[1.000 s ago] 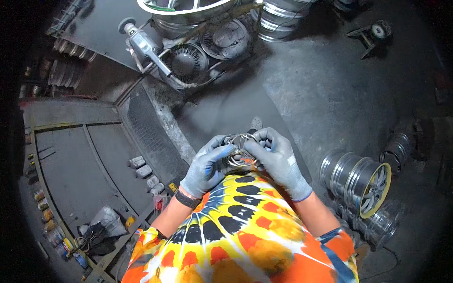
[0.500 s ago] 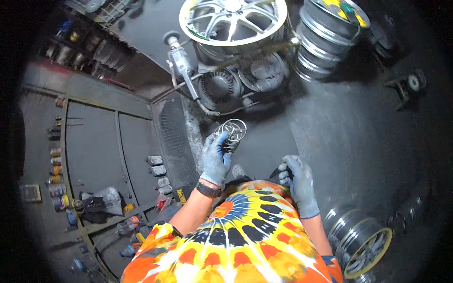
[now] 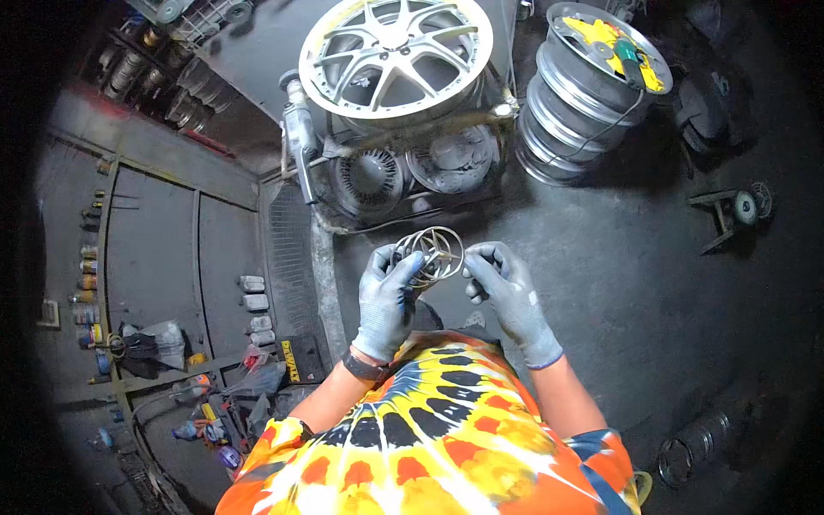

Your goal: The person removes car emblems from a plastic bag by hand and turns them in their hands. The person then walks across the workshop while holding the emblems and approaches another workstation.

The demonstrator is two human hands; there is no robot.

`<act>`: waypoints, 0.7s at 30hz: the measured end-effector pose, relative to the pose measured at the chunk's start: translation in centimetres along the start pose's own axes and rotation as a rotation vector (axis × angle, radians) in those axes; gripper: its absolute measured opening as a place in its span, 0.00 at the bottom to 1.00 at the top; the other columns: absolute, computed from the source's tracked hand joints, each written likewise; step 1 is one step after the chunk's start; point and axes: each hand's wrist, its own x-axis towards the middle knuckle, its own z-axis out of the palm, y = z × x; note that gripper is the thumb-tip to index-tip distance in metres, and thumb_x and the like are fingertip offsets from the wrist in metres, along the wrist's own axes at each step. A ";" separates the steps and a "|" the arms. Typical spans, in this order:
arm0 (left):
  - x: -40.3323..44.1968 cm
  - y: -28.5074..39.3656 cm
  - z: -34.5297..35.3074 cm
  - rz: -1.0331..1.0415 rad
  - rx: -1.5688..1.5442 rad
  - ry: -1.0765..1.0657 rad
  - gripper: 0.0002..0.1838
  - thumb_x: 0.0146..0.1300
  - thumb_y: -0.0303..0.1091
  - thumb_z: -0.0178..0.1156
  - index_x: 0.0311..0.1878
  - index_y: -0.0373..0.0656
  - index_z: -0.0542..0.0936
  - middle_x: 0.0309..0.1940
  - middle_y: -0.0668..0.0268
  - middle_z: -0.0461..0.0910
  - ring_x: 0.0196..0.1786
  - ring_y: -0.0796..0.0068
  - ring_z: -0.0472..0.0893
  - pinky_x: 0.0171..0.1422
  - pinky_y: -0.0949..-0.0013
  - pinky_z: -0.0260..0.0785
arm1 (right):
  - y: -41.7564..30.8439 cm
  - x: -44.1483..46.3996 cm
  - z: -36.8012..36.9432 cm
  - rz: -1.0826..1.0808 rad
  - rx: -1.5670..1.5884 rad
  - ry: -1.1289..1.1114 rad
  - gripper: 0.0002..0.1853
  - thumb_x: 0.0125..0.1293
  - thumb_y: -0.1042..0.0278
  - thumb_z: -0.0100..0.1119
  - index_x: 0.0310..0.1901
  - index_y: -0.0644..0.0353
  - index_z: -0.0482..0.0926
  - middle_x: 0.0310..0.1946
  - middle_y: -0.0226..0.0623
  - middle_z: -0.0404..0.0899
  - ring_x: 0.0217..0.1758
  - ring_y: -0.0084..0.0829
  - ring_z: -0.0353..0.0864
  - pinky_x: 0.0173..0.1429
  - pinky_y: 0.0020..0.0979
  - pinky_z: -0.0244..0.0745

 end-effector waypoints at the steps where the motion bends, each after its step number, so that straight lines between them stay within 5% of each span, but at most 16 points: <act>1: 0.6 -0.2 0.5 -0.004 -0.002 -0.002 0.12 0.70 0.27 0.65 0.53 0.38 0.76 0.46 0.64 0.83 0.46 0.75 0.85 0.53 0.69 0.82 | -0.5 0.6 -0.3 -0.029 0.001 -0.006 0.13 0.76 0.61 0.60 0.52 0.61 0.79 0.37 0.30 0.80 0.33 0.18 0.77 0.37 0.22 0.72; 15: 17.3 2.3 16.9 -0.572 -0.426 -0.583 0.20 0.73 0.29 0.61 0.66 0.39 0.74 0.57 0.60 0.81 0.57 0.69 0.84 0.61 0.63 0.82 | -12.5 11.0 -7.7 -0.208 0.134 0.431 0.16 0.75 0.61 0.63 0.54 0.64 0.79 0.35 0.28 0.81 0.26 0.14 0.76 0.29 0.18 0.69; 21: 25.2 5.8 23.7 -0.746 -0.564 -0.832 0.22 0.76 0.24 0.51 0.71 0.33 0.70 0.62 0.51 0.79 0.62 0.57 0.83 0.68 0.53 0.80 | -19.2 16.3 -8.7 -0.400 0.114 0.600 0.16 0.75 0.65 0.61 0.57 0.66 0.79 0.35 0.30 0.82 0.25 0.14 0.75 0.27 0.19 0.68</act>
